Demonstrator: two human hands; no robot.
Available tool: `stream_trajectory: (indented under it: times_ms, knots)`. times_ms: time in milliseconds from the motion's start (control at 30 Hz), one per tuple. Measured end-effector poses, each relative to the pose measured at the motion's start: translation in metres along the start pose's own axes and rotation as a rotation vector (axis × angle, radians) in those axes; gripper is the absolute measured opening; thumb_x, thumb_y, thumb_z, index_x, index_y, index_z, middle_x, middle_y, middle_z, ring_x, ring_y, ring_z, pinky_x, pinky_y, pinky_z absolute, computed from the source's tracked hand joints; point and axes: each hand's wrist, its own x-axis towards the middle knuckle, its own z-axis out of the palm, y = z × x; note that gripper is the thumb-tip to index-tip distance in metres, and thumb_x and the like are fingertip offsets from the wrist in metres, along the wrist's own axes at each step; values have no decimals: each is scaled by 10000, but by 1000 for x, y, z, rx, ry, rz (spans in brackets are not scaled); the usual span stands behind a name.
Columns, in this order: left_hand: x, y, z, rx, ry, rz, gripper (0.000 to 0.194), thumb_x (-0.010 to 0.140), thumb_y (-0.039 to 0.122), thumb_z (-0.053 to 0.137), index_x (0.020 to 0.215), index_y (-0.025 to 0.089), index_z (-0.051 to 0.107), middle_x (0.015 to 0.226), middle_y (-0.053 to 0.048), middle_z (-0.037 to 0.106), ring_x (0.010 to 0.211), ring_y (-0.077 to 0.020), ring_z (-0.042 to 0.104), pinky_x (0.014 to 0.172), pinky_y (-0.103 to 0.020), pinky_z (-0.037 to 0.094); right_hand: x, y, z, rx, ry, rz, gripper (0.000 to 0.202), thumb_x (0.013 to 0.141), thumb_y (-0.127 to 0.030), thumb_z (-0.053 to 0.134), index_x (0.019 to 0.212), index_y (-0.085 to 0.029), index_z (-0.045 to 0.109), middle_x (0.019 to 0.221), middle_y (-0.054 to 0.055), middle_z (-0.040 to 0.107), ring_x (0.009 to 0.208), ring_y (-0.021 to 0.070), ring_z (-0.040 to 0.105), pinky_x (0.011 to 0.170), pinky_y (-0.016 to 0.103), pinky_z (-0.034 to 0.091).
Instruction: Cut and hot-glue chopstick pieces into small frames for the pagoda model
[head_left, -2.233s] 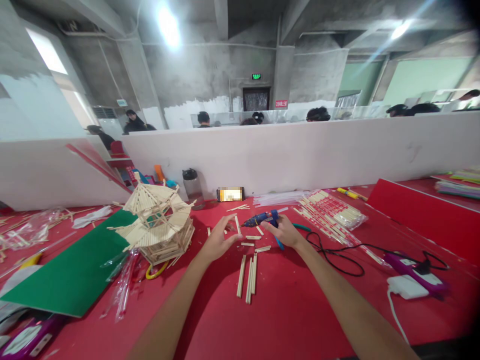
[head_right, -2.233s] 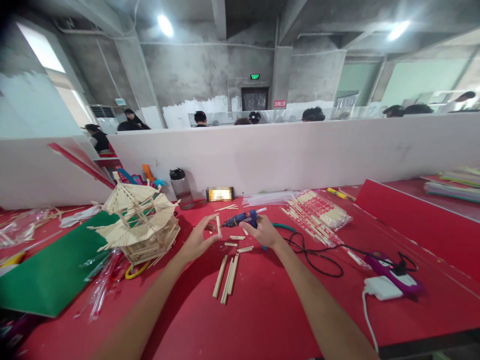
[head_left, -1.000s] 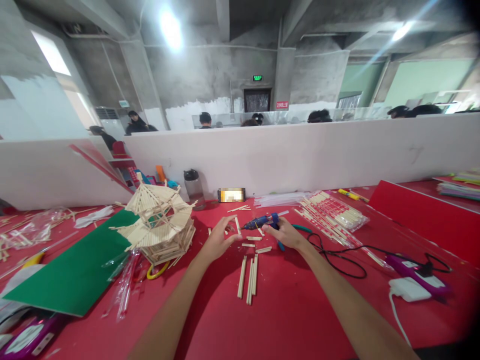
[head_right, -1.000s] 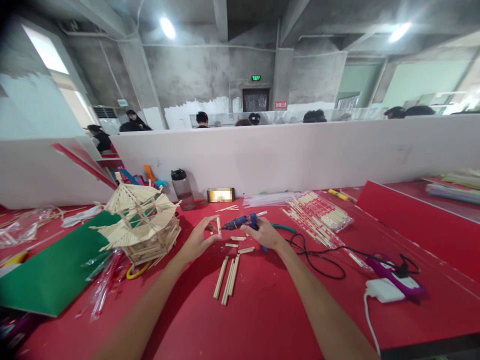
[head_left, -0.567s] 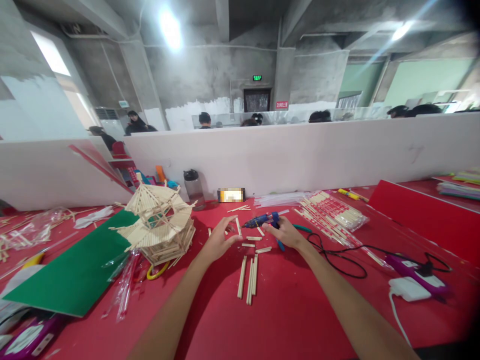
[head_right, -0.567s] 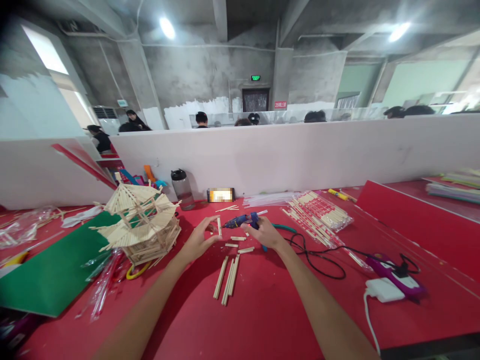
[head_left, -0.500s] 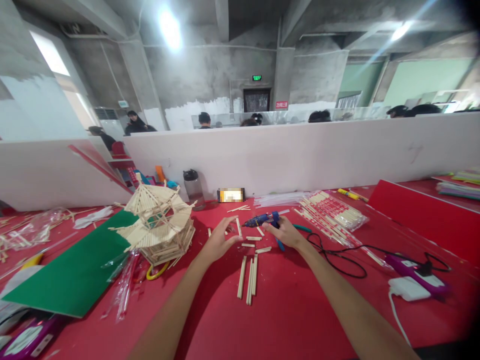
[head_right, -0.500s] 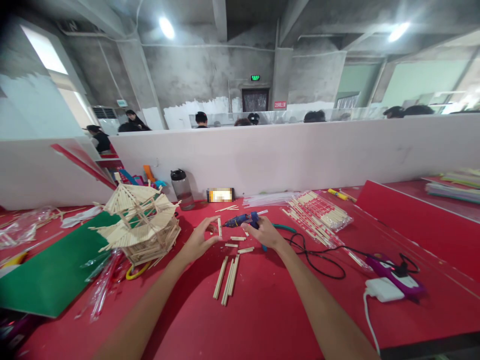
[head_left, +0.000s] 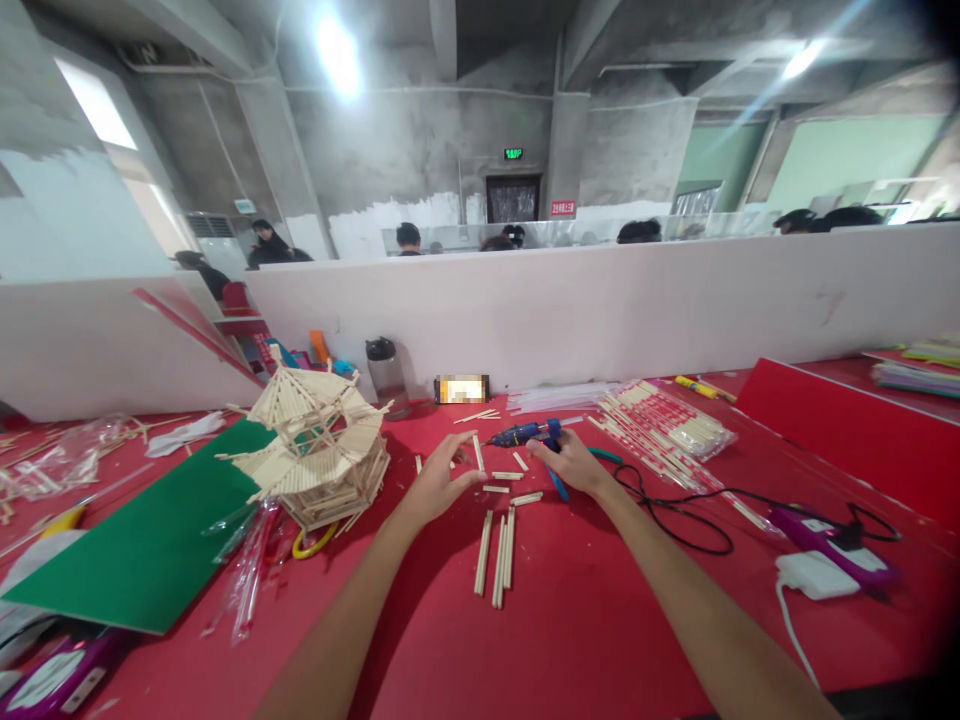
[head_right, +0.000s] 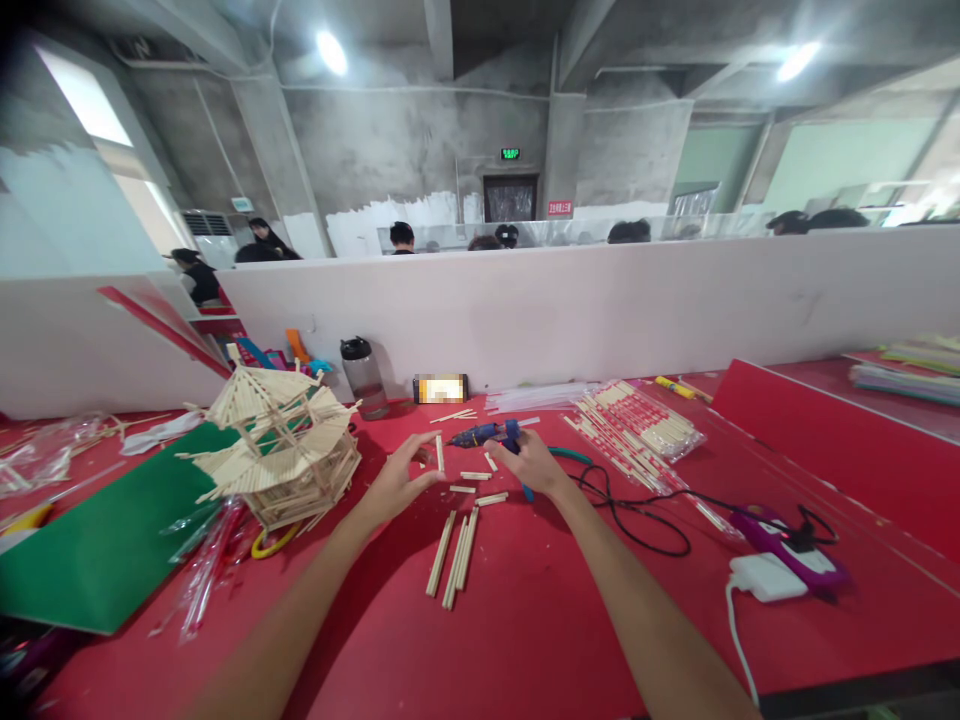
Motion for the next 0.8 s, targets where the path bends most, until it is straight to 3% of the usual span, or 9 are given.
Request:
stream_trajectory:
  times_ms: [233,433,667,733,800]
  knots:
    - [1,2,3,-56,31,-33,584,826,379,717,1357,261,507,1219,-77,582,1015,-218,585,977,-406,468,1,0,-2,-30,-18,39,396,863,-534,583,772,-157,665,610,-7,518,619,159,452,603,274,392]
    - [4,-1,0,-171,95,-116,533,844,412,684,1330,256,532,1235,-79,580,1050,-217,592,978,-406,481,0,4,-6,54,-159,62,401,825,-563,623,776,-168,670,639,-3,578,657,172,513,632,278,442]
    - [3,-9,0,-164,39,-116,553,815,427,718,1317,262,555,1321,-84,535,1146,-235,568,1040,-424,444,4,7,-7,115,33,204,525,897,-647,465,676,-180,557,497,-40,441,458,127,432,476,251,354]
    - [3,-9,0,-181,29,-110,561,811,427,722,1321,264,557,1328,-86,539,1158,-240,565,1049,-431,438,4,7,-4,39,-25,161,503,882,-635,506,664,-184,546,504,-45,433,492,130,436,497,249,351]
    - [3,-8,-1,-225,30,-103,567,812,426,720,1329,266,552,1335,-88,546,1169,-245,566,1051,-433,438,1,7,-3,-4,-180,110,459,850,-610,578,683,-183,562,531,-48,450,525,130,441,516,246,351]
